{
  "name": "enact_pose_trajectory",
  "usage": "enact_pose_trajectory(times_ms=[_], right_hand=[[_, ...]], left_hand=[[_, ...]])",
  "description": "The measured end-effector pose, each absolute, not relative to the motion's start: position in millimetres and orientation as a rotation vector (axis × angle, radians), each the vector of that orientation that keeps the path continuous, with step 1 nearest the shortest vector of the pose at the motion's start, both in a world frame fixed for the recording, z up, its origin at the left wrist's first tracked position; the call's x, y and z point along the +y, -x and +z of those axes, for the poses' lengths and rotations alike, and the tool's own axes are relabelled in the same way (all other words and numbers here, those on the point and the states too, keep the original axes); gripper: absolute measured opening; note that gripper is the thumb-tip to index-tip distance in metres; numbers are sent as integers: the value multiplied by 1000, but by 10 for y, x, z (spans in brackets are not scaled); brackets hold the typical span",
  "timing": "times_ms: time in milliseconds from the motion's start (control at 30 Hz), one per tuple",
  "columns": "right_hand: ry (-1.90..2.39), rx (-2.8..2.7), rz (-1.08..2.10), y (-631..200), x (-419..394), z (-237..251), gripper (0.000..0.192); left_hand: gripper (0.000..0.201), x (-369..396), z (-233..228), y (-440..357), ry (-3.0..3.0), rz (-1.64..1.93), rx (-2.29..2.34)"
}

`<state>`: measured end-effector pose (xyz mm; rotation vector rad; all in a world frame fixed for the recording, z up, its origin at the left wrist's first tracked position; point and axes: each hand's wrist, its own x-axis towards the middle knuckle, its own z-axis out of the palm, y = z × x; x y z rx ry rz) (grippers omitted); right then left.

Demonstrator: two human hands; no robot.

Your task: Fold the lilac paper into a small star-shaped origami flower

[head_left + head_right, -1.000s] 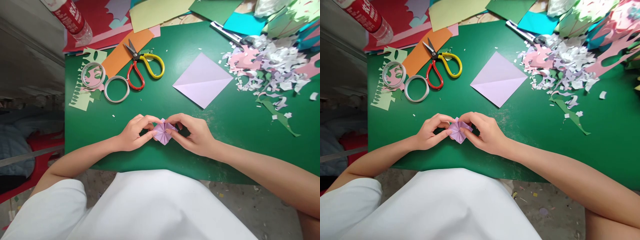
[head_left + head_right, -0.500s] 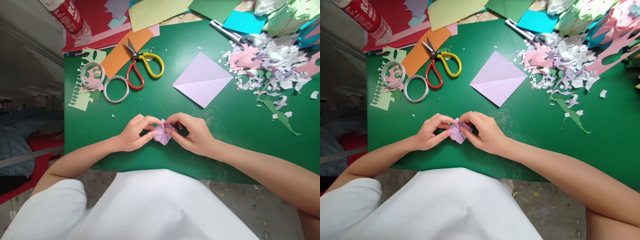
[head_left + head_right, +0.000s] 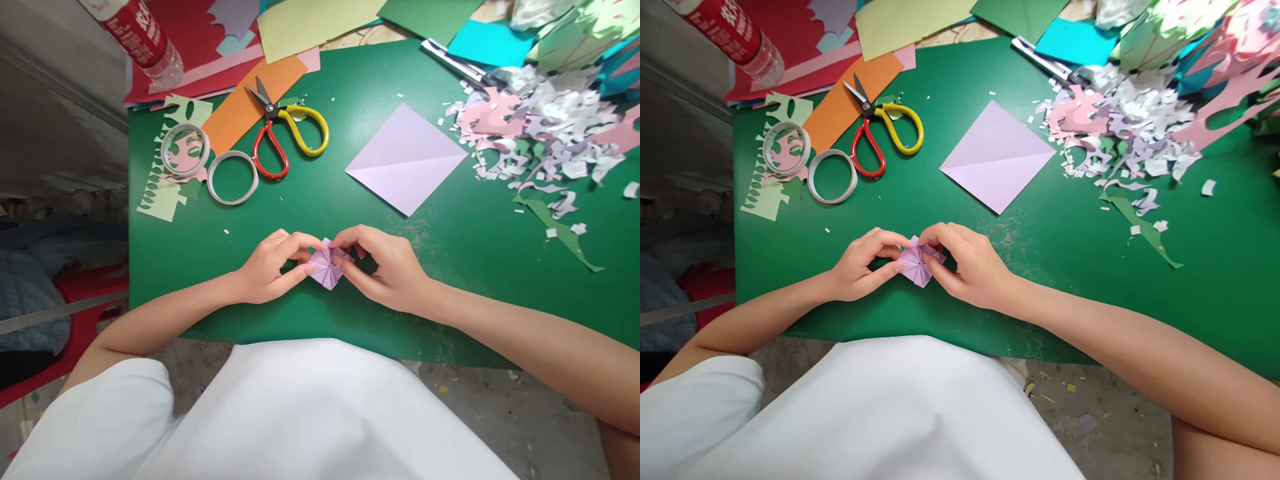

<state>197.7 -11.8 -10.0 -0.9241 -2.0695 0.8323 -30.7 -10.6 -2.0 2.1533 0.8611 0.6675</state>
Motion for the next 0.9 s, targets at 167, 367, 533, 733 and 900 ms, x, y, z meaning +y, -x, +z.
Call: enact_pose_trajectory(times_ms=[167,367,533,733,900], right_hand=[[959,-2053,833,-1952,-128,-88,13],[937,-2015,884,-1930,-151,-82,19],[942,-1975,908,-1938,-154,-54,16],[1008,-1882,1035,-1950,-119,38,12],[1037,-1690,1192,-1926,-52,118,11]], left_hand=[[16,-104,-16,290,-2208,685,834],[14,-103,-1,250,-2217,643,844],[5,-128,1,197,-2218,616,886],[19,-199,-40,84,-1928,844,1040],[35,-142,-68,-11,-1597,949,1038]])
